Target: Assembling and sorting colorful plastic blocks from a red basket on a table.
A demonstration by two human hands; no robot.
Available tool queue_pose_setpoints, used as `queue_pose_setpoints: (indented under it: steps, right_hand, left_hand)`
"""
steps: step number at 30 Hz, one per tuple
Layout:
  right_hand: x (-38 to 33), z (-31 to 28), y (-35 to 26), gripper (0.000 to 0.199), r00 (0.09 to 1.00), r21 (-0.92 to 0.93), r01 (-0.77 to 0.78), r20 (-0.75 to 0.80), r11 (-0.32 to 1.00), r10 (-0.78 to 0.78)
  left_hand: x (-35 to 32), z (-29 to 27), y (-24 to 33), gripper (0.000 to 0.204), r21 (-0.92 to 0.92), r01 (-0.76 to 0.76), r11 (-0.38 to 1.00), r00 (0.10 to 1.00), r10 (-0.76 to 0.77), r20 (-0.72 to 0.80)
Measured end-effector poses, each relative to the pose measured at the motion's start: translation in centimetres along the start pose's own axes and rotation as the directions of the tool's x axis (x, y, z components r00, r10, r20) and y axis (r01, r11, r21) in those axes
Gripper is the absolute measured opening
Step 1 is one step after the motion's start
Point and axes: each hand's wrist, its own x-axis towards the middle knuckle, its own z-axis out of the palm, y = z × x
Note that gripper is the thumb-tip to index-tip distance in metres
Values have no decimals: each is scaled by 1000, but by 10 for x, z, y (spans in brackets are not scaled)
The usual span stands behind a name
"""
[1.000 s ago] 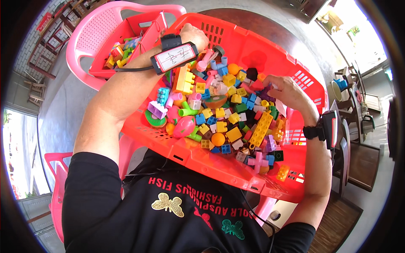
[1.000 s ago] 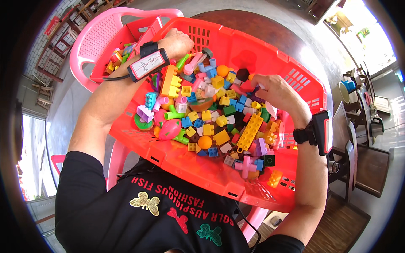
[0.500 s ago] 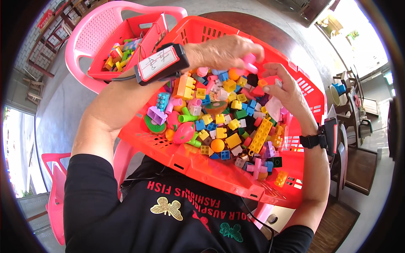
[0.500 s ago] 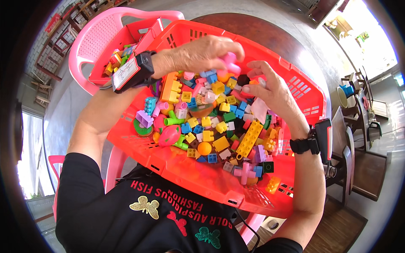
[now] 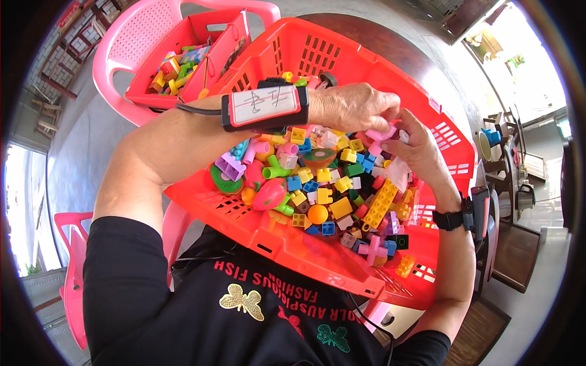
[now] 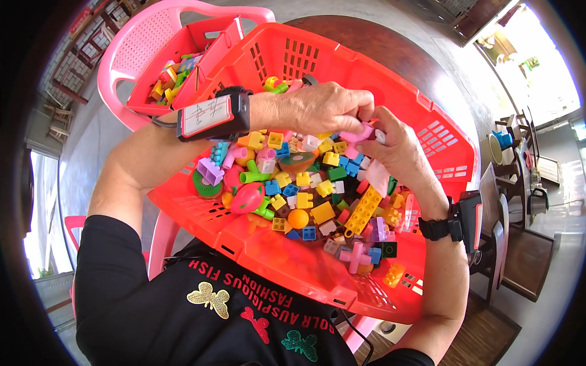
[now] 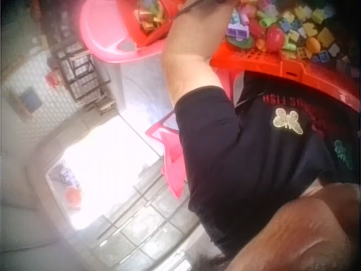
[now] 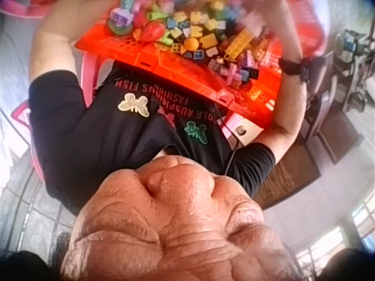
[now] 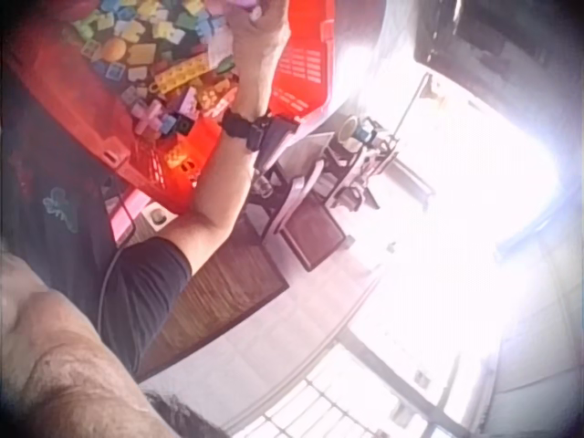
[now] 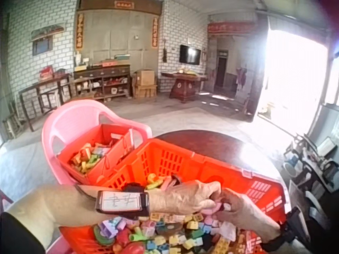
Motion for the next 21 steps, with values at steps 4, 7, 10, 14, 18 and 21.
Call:
queue_pose_setpoints:
  steps: [4,7,10,14,18,21]
  right_hand:
    - [-1,-6,5,34,996,-271,72,-27,960,-83]
    - [-1,-6,1,32,997,-257,62,-19,964,-70]
    - [-4,-7,-6,32,998,-299,59,-7,953,-64]
    - [-7,-10,-12,30,992,-341,122,7,932,-127]
    - [-7,-12,-14,30,996,-317,88,1,944,-93]
    - [-7,-16,-12,29,992,-307,106,-29,946,-120]
  left_hand:
    - [-6,-5,-27,23,457,66,887,988,-123,97]
    - [-15,-5,-34,21,721,98,686,897,-375,234]
    - [-18,11,-41,33,835,3,550,909,-349,226]
    - [-23,14,-55,49,767,37,640,911,-337,237]
    - [-24,16,-59,46,740,92,666,938,-307,160]
    - [-22,18,-61,32,710,108,695,954,-274,123]
